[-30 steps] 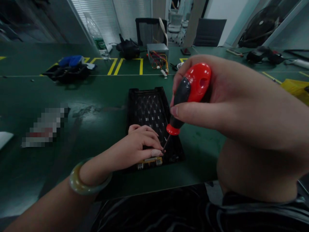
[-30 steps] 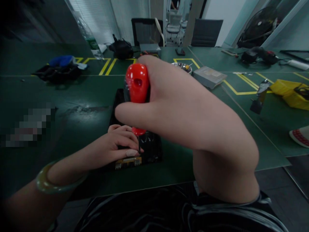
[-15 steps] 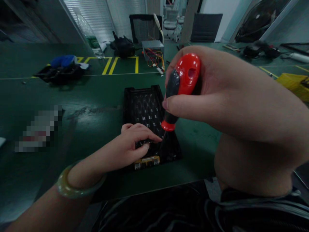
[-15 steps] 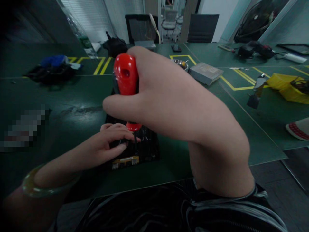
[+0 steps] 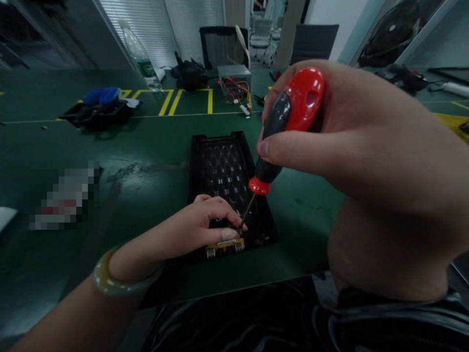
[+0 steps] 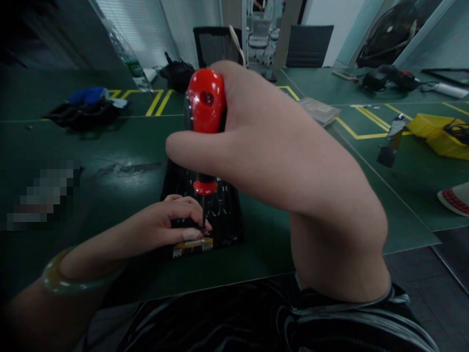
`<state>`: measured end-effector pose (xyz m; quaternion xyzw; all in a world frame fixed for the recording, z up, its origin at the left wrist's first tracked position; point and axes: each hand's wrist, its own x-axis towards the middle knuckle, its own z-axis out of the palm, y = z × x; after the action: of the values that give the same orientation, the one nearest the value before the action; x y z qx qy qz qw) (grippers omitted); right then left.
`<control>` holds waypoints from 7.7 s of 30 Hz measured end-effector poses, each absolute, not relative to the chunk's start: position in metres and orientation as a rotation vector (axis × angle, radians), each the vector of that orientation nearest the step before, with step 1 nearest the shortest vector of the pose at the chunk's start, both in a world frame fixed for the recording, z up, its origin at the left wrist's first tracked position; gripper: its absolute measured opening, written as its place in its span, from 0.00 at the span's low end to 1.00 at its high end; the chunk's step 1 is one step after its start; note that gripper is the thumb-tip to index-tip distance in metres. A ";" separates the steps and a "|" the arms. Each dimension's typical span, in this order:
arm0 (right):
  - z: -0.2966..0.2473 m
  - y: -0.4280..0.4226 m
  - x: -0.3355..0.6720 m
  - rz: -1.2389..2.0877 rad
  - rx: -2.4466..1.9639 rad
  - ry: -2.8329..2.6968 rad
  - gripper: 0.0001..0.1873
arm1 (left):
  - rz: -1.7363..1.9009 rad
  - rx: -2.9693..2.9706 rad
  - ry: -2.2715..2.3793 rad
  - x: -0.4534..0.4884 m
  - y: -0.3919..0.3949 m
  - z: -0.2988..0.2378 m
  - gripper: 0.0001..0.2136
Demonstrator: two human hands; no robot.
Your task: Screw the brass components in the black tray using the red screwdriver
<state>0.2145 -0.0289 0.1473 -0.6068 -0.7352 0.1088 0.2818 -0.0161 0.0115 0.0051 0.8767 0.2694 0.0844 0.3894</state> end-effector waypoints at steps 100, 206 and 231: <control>0.141 -0.041 0.210 0.507 -1.343 -2.302 0.09 | 0.254 2.401 0.780 -0.003 -0.003 0.003 0.06; 0.022 0.050 0.175 -0.146 -0.726 -2.950 0.16 | 0.559 2.246 1.758 -0.033 0.057 -0.029 0.31; 0.040 0.047 0.179 0.261 -1.380 -2.669 0.12 | 0.697 2.045 1.755 -0.036 0.071 -0.045 0.33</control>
<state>0.1787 0.0466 0.0402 -0.4568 -0.8832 0.0863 0.0625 -0.0358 0.0711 -0.0450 0.7229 0.6204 0.2465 0.1783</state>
